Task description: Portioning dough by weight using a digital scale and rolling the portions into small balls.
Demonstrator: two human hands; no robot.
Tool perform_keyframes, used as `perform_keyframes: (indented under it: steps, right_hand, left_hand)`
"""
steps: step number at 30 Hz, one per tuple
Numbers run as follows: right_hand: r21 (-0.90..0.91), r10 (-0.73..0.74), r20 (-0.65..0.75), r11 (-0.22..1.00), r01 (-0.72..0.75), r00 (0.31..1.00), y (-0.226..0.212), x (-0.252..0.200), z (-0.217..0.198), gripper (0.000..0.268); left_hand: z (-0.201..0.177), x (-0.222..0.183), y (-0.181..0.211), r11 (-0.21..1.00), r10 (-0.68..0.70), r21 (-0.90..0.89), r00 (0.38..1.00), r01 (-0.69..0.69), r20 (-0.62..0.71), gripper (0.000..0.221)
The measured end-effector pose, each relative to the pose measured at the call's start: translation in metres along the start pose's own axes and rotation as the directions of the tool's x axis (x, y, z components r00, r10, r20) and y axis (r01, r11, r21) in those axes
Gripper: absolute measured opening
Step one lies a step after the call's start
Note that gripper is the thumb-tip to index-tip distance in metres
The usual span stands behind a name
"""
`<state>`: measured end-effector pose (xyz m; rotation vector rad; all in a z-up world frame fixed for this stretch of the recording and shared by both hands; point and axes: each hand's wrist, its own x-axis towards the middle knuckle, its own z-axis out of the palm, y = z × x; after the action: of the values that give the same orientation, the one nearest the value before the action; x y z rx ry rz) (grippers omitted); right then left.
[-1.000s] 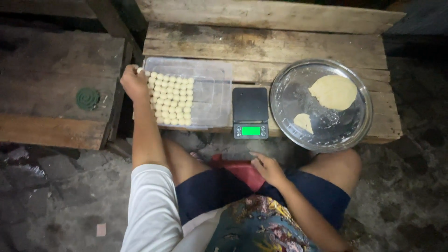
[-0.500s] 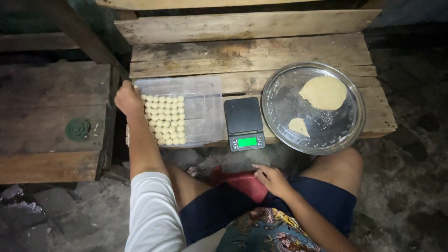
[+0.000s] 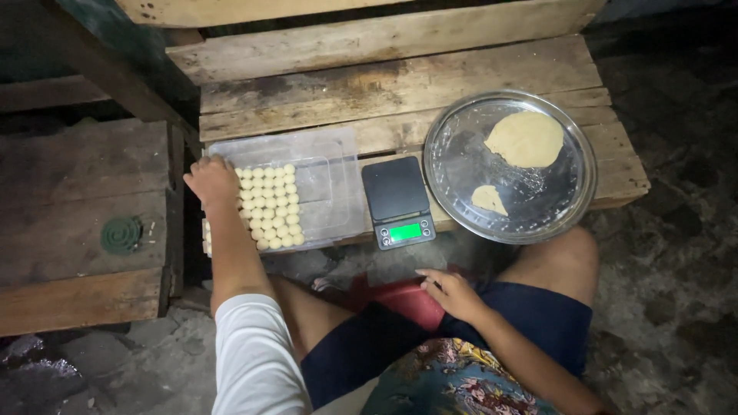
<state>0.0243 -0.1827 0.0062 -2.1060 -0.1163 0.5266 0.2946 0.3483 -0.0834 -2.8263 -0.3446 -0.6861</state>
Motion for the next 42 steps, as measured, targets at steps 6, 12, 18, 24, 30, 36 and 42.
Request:
perform_keyframes:
  steps: [6,12,18,24,30,36,42]
  right_hand:
    - [-0.011,-0.038,-0.036,0.999,0.038,0.999,-0.003,0.001,-0.004,0.034]
    - [-0.241,-0.373,-0.374,0.923,0.299,0.849,0.027,0.021,-0.036,0.017]
    - [-0.481,-0.298,-0.688,0.870,-0.109,0.662,0.047,0.055,-0.114,0.022]
    - [-0.640,-0.052,-0.506,0.692,-0.335,0.861,0.049,0.081,-0.134,0.051]
    - [-0.331,0.143,-0.562,0.863,-0.380,0.815,0.061,0.101,-0.133,0.042]
    - [-0.109,0.147,-0.566,0.962,-0.251,0.811,0.116,0.118,-0.142,0.053]
    - [-0.066,0.121,-0.577,0.979,-0.194,0.808,0.095,0.109,-0.145,0.018]
  left_hand:
    - [-0.025,-0.005,0.006,0.964,-0.059,-0.199,0.873,0.175,0.484,0.064]
    - [-0.095,-0.020,0.026,0.953,-0.068,-0.218,0.852,0.209,0.519,0.071]
    - [-0.186,-0.061,0.113,0.774,0.258,-0.579,0.963,-0.256,-0.080,0.021]
    - [-0.279,-0.167,0.210,0.241,0.660,-0.950,0.752,-0.197,0.011,0.015]
    - [-0.269,-0.245,0.254,0.109,0.835,-0.973,0.550,-0.206,-0.023,0.042]
    - [-0.274,-0.253,0.256,0.095,0.883,-0.968,0.469,-0.233,-0.026,0.047]
    - [-0.292,-0.245,0.257,0.063,0.880,-0.990,0.474,-0.123,-0.002,0.038]
